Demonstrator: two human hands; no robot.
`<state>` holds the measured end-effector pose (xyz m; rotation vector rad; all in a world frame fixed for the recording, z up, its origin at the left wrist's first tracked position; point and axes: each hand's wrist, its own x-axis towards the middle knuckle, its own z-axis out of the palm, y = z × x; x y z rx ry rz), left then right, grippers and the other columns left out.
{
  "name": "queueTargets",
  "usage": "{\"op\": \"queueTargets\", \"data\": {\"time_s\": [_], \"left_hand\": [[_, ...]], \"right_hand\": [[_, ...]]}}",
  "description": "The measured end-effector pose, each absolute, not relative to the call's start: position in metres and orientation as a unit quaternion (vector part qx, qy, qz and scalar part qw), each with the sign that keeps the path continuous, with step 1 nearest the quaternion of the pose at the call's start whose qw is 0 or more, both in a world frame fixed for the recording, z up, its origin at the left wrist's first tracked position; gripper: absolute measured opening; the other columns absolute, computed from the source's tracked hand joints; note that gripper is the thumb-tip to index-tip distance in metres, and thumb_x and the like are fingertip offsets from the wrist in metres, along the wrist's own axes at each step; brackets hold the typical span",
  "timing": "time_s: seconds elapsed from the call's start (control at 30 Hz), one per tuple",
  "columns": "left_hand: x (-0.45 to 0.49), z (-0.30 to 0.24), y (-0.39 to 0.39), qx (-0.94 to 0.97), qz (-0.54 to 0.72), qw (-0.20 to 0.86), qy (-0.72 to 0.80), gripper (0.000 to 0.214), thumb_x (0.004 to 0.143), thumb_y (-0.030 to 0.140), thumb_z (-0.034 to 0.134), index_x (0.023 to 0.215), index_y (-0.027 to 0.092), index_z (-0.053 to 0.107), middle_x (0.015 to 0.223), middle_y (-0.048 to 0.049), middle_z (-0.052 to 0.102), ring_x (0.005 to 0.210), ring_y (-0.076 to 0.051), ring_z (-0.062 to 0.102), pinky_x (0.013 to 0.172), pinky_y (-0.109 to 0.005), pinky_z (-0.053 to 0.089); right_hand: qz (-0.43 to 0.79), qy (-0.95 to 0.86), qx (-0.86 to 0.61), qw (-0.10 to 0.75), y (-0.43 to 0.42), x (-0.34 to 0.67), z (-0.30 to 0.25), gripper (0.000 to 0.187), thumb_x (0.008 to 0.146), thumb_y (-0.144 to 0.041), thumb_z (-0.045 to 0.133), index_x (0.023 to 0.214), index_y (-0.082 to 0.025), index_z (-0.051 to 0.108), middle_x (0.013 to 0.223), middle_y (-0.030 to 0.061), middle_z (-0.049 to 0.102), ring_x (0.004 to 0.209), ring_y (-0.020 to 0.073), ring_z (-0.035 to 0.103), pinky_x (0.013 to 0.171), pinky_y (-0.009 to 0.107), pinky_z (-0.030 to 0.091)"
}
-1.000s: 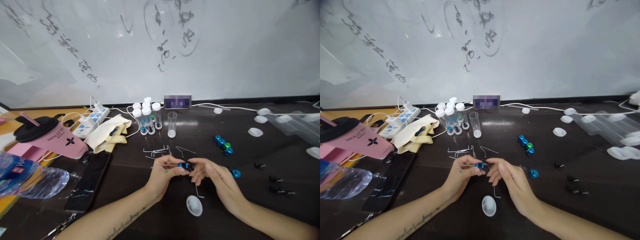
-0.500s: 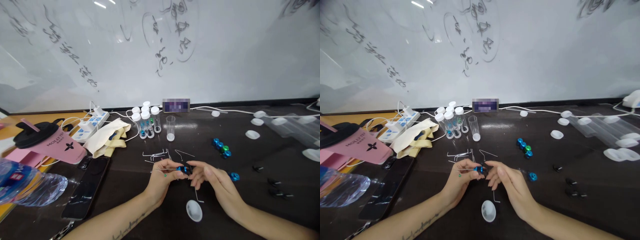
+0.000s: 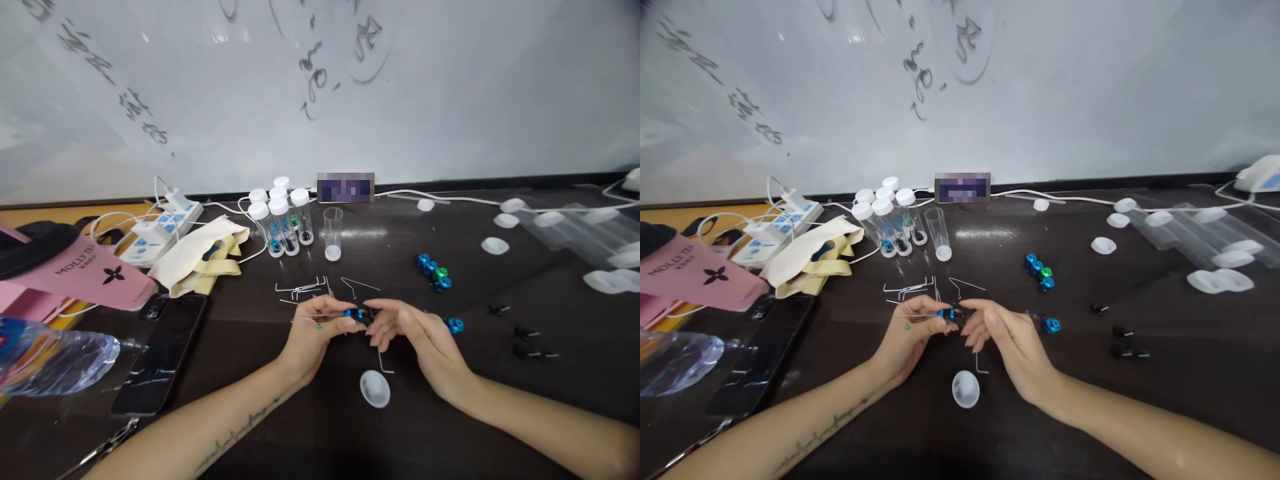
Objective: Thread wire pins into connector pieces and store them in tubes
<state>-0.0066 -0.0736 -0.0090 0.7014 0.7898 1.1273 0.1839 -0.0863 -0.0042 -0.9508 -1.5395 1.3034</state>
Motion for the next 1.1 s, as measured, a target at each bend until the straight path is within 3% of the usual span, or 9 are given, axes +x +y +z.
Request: {"op": "queueTargets", "data": {"time_s": [0.4,0.5,1.1], "left_hand": [[-0.0060,-0.0085,-0.0744,0.320,0.510,0.712,0.363,0.022,0.060,0.015,0.085,0.078,0.013,0.072,0.070,-0.0035,0.075,0.065,-0.015,0.070,0.075,-0.030,0.052],[-0.0060,-0.0085,-0.0744,0.316,0.510,0.713,0.362,0.022,0.060,0.014,0.085,0.078,0.013,0.072,0.071,-0.0037,0.075,0.066,-0.015,0.070,0.074,-0.028,0.052],[-0.0041,-0.0080,-0.0747,0.302,0.524,0.719,0.341,0.020,0.060,0.011,0.085,0.076,0.013,0.073,0.069,-0.0032,0.076,0.063,-0.012,0.069,0.069,-0.023,0.052]], "right_hand": [[0.526,-0.623,-0.379,0.438,-0.0850,0.1832,-0.0055,0.037,0.103,-0.038,0.036,0.119,-0.017,0.062,0.086,0.0078,0.072,0.071,0.0179,0.069,0.064,0.032,0.058],[0.531,-0.619,-0.375,0.441,-0.0852,0.1836,-0.0064,0.038,0.103,-0.037,0.035,0.127,-0.019,0.057,0.087,0.0069,0.071,0.072,0.0177,0.069,0.064,0.032,0.058],[0.538,-0.617,-0.365,0.443,-0.0854,0.1841,-0.0082,0.037,0.103,-0.036,0.034,0.122,-0.020,0.062,0.085,0.0065,0.072,0.070,0.0162,0.068,0.064,0.029,0.057]]}}
